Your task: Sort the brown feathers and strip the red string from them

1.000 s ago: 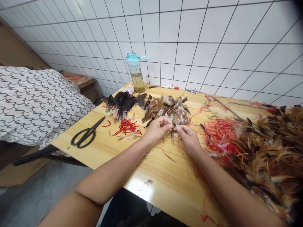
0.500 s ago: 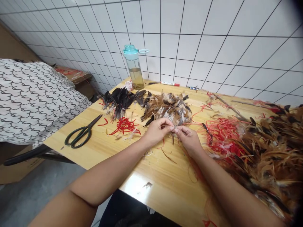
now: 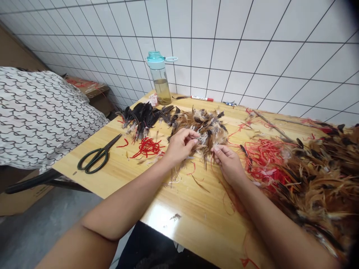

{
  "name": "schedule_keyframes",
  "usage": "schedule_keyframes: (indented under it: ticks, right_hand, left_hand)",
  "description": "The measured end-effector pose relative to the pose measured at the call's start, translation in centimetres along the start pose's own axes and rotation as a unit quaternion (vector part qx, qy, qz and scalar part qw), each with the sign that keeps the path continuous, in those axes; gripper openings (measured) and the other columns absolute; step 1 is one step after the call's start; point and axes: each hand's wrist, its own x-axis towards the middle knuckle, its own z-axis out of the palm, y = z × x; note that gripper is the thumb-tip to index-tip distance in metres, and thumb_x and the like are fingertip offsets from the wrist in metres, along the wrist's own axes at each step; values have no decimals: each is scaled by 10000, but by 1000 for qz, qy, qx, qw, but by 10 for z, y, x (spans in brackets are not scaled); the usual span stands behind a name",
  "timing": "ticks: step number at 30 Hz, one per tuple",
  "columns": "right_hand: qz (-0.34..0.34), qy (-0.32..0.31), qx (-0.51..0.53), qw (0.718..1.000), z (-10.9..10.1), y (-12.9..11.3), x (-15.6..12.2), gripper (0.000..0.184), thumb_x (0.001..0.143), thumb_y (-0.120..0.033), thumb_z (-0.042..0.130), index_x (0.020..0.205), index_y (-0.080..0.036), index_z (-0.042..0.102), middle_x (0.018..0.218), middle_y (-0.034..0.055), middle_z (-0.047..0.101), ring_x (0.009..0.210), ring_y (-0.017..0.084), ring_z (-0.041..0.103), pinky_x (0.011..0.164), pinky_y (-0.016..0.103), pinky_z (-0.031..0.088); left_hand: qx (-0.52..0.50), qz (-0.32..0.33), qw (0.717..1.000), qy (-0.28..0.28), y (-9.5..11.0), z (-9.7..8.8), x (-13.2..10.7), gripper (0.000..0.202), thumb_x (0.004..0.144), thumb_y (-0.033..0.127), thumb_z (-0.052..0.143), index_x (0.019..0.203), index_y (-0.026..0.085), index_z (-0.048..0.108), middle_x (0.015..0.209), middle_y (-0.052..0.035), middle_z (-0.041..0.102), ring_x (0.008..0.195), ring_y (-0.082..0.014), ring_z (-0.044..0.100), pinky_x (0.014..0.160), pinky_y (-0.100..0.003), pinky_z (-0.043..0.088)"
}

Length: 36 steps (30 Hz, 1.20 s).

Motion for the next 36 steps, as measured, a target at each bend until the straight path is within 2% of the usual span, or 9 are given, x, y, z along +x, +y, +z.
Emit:
schedule_keyframes:
  ticks: [3,6,9,12,17,22,28,32,36]
  right_hand:
    - [15,15,45,999,-3,2,2,307,681,-483,724,743,-194,641,614,-33,503,523,86,376,511,243,296]
    - [10,12,32,999,-3,5,2,315,694,-493,719,757,-192,647,617,-33,501,529,87,383,513,240,303]
    - [-8,8,0,1000,-3,7,1,334,722,-517,692,781,-191,651,625,-33,507,539,91,390,520,239,316]
    - [-19,11,-31,999,-1,5,-1,344,741,-523,668,789,-183,643,637,-30,514,547,93,396,526,239,322]
    - [-40,12,-94,995,2,-2,-6,335,782,-514,609,778,-179,620,609,-29,482,549,104,392,533,248,313]
    - [-49,26,-125,991,2,-4,-7,326,790,-506,584,778,-182,618,578,-37,440,534,106,365,512,247,293]
    - [-68,52,-162,983,0,0,-4,274,780,-447,573,752,-182,636,612,2,545,571,131,434,548,263,348]
    - [-94,52,-189,976,-2,1,-2,249,776,-415,576,749,-185,669,709,47,660,632,160,526,622,291,408]
    - [-107,30,-210,971,-1,2,-2,236,757,-410,593,722,-195,685,698,43,672,656,173,553,649,300,422]
  left_hand:
    - [97,69,992,-30,-3,-4,1,117,815,110,576,855,161,673,872,-34,621,811,-133,572,771,-278,462]
    - [194,124,971,-70,-6,-2,-2,128,839,128,569,880,173,681,913,-51,637,912,-174,555,849,-325,445]
    - [265,140,949,-98,-10,3,-5,164,851,176,578,977,178,683,973,-70,629,944,-202,524,867,-359,440]
    - [303,153,935,-103,-14,8,-5,177,854,207,581,997,176,681,978,-84,611,952,-219,495,861,-376,444]
    - [294,171,936,-90,-17,12,-1,150,877,175,531,870,165,680,920,-80,605,911,-207,484,826,-354,428]
    - [236,198,948,-83,-8,8,-2,147,906,186,493,872,156,633,926,-68,633,895,-182,510,842,-331,406]
    - [252,221,931,-143,3,5,-7,182,938,205,434,905,165,608,858,-57,652,825,-180,518,794,-310,396]
    - [253,252,921,-158,4,3,-8,219,955,233,417,915,163,621,873,-63,653,840,-179,522,812,-310,401]
    - [227,278,919,-161,2,3,-6,235,963,265,422,932,172,635,896,-64,660,866,-176,522,825,-304,405]
